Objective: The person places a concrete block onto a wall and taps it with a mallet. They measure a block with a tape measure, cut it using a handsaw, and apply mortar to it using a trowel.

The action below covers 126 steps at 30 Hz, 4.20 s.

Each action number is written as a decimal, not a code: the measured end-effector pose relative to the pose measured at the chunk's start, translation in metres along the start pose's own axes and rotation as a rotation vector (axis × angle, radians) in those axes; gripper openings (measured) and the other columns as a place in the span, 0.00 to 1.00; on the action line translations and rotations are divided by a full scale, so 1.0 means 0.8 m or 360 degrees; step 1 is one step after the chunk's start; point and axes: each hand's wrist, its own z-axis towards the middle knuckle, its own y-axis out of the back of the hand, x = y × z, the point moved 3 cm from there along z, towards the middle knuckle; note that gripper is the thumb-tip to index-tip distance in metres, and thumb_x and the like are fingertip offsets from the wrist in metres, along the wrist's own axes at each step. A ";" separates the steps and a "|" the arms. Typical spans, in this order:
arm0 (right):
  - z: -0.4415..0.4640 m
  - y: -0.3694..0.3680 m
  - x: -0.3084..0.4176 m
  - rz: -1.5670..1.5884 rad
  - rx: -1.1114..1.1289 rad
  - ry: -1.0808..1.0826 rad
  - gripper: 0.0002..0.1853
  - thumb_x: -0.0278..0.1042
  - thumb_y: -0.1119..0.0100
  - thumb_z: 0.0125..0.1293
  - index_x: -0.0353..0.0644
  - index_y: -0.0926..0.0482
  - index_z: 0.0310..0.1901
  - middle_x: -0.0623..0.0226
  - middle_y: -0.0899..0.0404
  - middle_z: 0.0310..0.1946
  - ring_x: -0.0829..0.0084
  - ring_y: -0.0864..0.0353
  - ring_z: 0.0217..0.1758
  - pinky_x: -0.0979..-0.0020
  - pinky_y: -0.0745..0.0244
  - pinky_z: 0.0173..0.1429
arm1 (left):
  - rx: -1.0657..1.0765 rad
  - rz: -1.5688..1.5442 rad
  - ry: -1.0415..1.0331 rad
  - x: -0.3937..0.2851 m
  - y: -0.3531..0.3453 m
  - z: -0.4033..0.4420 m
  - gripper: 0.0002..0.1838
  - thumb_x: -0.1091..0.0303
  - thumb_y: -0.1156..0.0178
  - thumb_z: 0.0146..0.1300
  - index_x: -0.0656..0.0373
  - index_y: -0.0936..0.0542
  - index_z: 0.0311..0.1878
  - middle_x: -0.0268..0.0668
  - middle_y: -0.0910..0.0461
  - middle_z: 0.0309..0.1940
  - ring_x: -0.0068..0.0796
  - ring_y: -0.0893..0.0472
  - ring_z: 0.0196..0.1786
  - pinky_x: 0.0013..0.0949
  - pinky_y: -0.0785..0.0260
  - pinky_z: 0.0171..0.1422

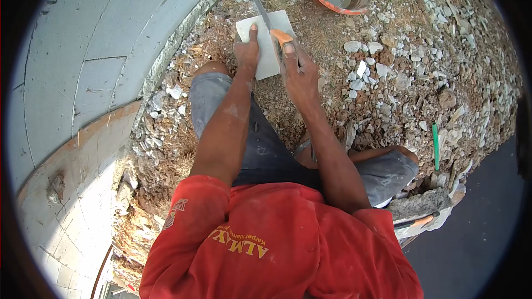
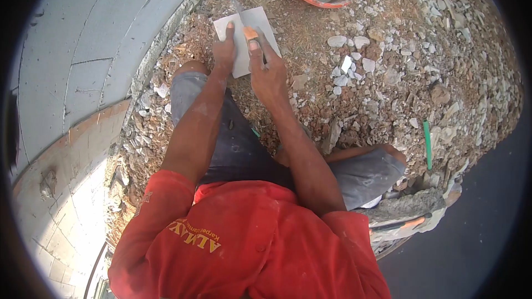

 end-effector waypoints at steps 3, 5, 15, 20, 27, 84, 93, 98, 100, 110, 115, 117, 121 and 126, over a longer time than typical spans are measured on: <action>-0.048 0.019 0.010 0.0126 0.0037 -0.0242 0.28 0.45 0.56 0.81 0.35 0.34 0.73 0.62 0.21 0.37 0.73 0.25 0.34 0.67 0.26 0.43 | 0.0011 0.0063 0.0079 0.005 0.002 -0.007 0.42 0.40 0.35 0.65 0.68 0.28 0.68 0.49 0.17 0.54 0.43 0.18 0.57 0.41 0.29 0.63; -0.118 0.055 0.005 0.0113 0.0037 -0.0200 0.28 0.44 0.56 0.81 0.33 0.36 0.74 0.64 0.22 0.37 0.76 0.28 0.32 0.69 0.28 0.40 | 0.0034 0.0029 0.0118 0.008 -0.001 0.008 0.42 0.40 0.35 0.65 0.68 0.28 0.67 0.49 0.17 0.54 0.43 0.18 0.57 0.41 0.29 0.63; -0.001 0.007 0.003 0.0010 -0.0020 0.0100 0.23 0.49 0.54 0.81 0.39 0.24 0.64 0.75 0.29 0.25 0.85 0.33 0.23 0.79 0.38 0.24 | -0.0065 0.0156 0.0043 0.038 0.000 0.026 0.50 0.35 0.36 0.62 0.72 0.34 0.71 0.56 0.19 0.57 0.49 0.18 0.59 0.43 0.29 0.65; -0.158 0.065 -0.002 0.0051 -0.0029 -0.0062 0.26 0.47 0.56 0.82 0.35 0.30 0.70 0.73 0.24 0.29 0.87 0.36 0.21 0.81 0.42 0.24 | -0.0014 0.0094 0.0107 -0.002 0.001 -0.004 0.51 0.34 0.37 0.62 0.72 0.34 0.72 0.57 0.20 0.57 0.51 0.18 0.59 0.44 0.27 0.63; -0.003 0.010 -0.025 -0.0003 -0.0016 -0.0004 0.23 0.49 0.53 0.81 0.37 0.22 0.61 0.76 0.28 0.24 0.86 0.35 0.21 0.78 0.41 0.24 | -0.0020 0.0189 0.0060 0.026 -0.005 0.007 0.50 0.33 0.37 0.62 0.70 0.34 0.71 0.59 0.19 0.55 0.54 0.19 0.59 0.45 0.28 0.63; -0.019 0.028 -0.064 -0.0157 0.0059 -0.0094 0.24 0.56 0.60 0.81 0.39 0.27 0.49 0.71 0.29 0.29 0.82 0.33 0.26 0.75 0.38 0.27 | -0.0200 0.0307 0.0138 -0.006 0.011 0.002 0.42 0.38 0.33 0.61 0.64 0.28 0.66 0.55 0.15 0.43 0.53 0.14 0.49 0.47 0.23 0.52; -0.149 0.090 -0.047 0.0034 -0.0069 0.0057 0.33 0.60 0.63 0.80 0.32 0.26 0.59 0.63 0.21 0.42 0.73 0.22 0.39 0.71 0.28 0.41 | -0.0166 0.0410 0.0128 -0.022 0.014 -0.014 0.53 0.33 0.37 0.61 0.68 0.38 0.74 0.60 0.17 0.38 0.60 0.16 0.44 0.54 0.24 0.49; -0.011 0.025 -0.044 -0.0129 -0.0004 -0.0054 0.24 0.53 0.55 0.80 0.36 0.23 0.52 0.71 0.28 0.29 0.81 0.33 0.28 0.73 0.36 0.32 | -0.0088 0.0184 0.0095 0.003 -0.006 0.007 0.44 0.32 0.35 0.59 0.72 0.23 0.54 0.58 0.15 0.33 0.56 0.14 0.40 0.51 0.23 0.45; -0.090 0.063 -0.046 -0.0305 0.0039 -0.0133 0.25 0.50 0.56 0.81 0.33 0.24 0.59 0.62 0.21 0.38 0.73 0.24 0.40 0.66 0.27 0.46 | -0.0048 0.0024 0.0173 0.014 -0.008 0.001 0.41 0.32 0.34 0.59 0.73 0.16 0.43 0.56 0.14 0.30 0.54 0.13 0.38 0.50 0.22 0.43; -0.046 0.034 -0.043 -0.0147 0.0055 0.0099 0.22 0.41 0.52 0.80 0.32 0.25 0.64 0.67 0.25 0.28 0.77 0.30 0.30 0.69 0.31 0.37 | 0.0020 0.0114 0.0047 -0.005 -0.003 0.000 0.41 0.43 0.35 0.66 0.74 0.29 0.66 0.53 0.15 0.49 0.43 0.15 0.50 0.41 0.25 0.56; -0.116 0.068 -0.038 -0.0156 0.0026 -0.0040 0.23 0.45 0.53 0.80 0.32 0.25 0.61 0.73 0.26 0.29 0.81 0.32 0.32 0.73 0.34 0.37 | 0.0009 -0.0044 -0.0062 0.021 -0.011 0.017 0.44 0.40 0.36 0.66 0.73 0.31 0.68 0.53 0.18 0.55 0.44 0.17 0.56 0.42 0.28 0.62; -0.192 0.126 -0.028 0.0060 0.0091 -0.0179 0.28 0.43 0.44 0.75 0.32 0.30 0.68 0.75 0.25 0.33 0.81 0.29 0.33 0.74 0.31 0.37 | 0.0075 -0.0072 -0.0031 0.015 -0.014 0.025 0.45 0.39 0.36 0.65 0.72 0.32 0.70 0.54 0.19 0.57 0.46 0.18 0.57 0.42 0.28 0.62; -0.312 0.226 0.044 -0.0011 0.0022 -0.0352 0.34 0.41 0.31 0.66 0.28 0.29 0.67 0.57 0.18 0.53 0.70 0.20 0.54 0.67 0.28 0.62 | -0.0005 0.0110 0.0148 0.003 0.000 0.008 0.43 0.42 0.31 0.62 0.71 0.29 0.66 0.53 0.18 0.55 0.45 0.17 0.54 0.43 0.26 0.59; -0.370 0.278 0.073 0.0212 -0.0250 -0.0296 0.38 0.48 0.27 0.60 0.24 0.26 0.62 0.60 0.17 0.47 0.73 0.20 0.49 0.69 0.28 0.57 | 0.0401 -0.0500 0.0350 0.017 0.017 0.020 0.41 0.55 0.22 0.54 0.68 0.28 0.65 0.47 0.17 0.48 0.40 0.16 0.50 0.40 0.22 0.54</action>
